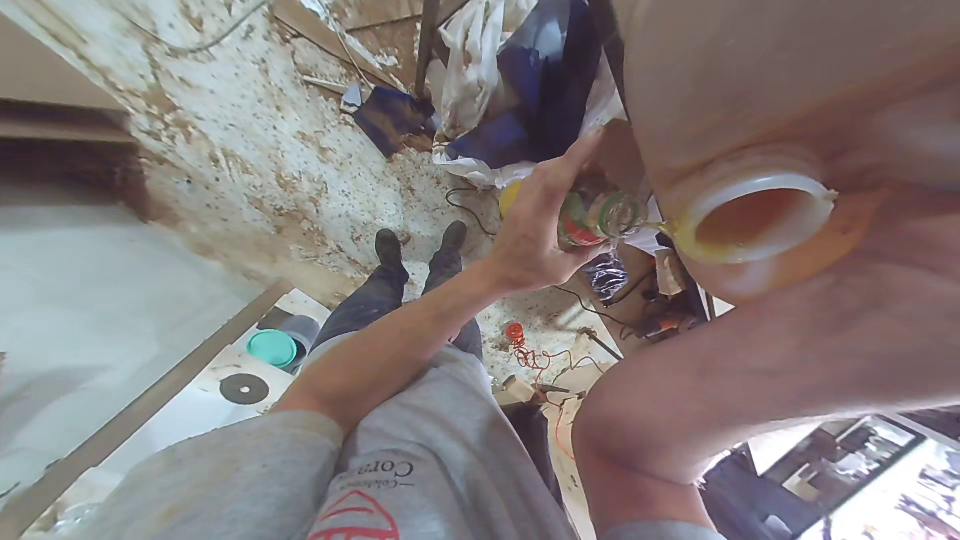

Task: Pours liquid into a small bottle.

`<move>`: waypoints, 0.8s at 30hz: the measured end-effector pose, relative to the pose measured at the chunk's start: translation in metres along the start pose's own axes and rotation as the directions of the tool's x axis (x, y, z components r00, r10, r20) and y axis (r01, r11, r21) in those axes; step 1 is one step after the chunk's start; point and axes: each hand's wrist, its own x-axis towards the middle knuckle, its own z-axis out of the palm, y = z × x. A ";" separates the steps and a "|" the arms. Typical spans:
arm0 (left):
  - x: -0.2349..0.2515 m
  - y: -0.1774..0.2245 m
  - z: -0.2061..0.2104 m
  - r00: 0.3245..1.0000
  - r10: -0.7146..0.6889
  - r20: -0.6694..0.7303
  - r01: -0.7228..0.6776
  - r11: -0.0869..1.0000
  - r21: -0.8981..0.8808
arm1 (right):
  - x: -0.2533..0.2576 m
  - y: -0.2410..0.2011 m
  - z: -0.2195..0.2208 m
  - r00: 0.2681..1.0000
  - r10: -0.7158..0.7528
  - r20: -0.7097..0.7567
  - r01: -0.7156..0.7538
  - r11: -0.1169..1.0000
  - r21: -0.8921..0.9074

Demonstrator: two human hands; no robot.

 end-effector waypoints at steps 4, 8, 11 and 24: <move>0.000 0.001 0.000 1.000 -0.005 0.006 0.005 1.000 -0.007 | -0.009 0.002 0.000 0.996 -0.049 -0.074 0.043 0.996 -0.076; -0.002 -0.001 0.001 1.000 0.000 0.005 0.000 1.000 -0.001 | -0.009 0.007 -0.017 0.997 -0.046 -0.055 0.042 0.997 -0.066; -0.003 -0.002 0.001 1.000 0.002 -0.001 -0.002 1.000 -0.003 | -0.002 0.004 -0.013 0.999 -0.011 -0.035 0.012 1.000 0.003; -0.004 -0.001 0.002 1.000 0.000 0.002 0.000 1.000 -0.001 | 0.003 0.004 -0.016 1.000 0.000 -0.014 0.001 1.000 0.017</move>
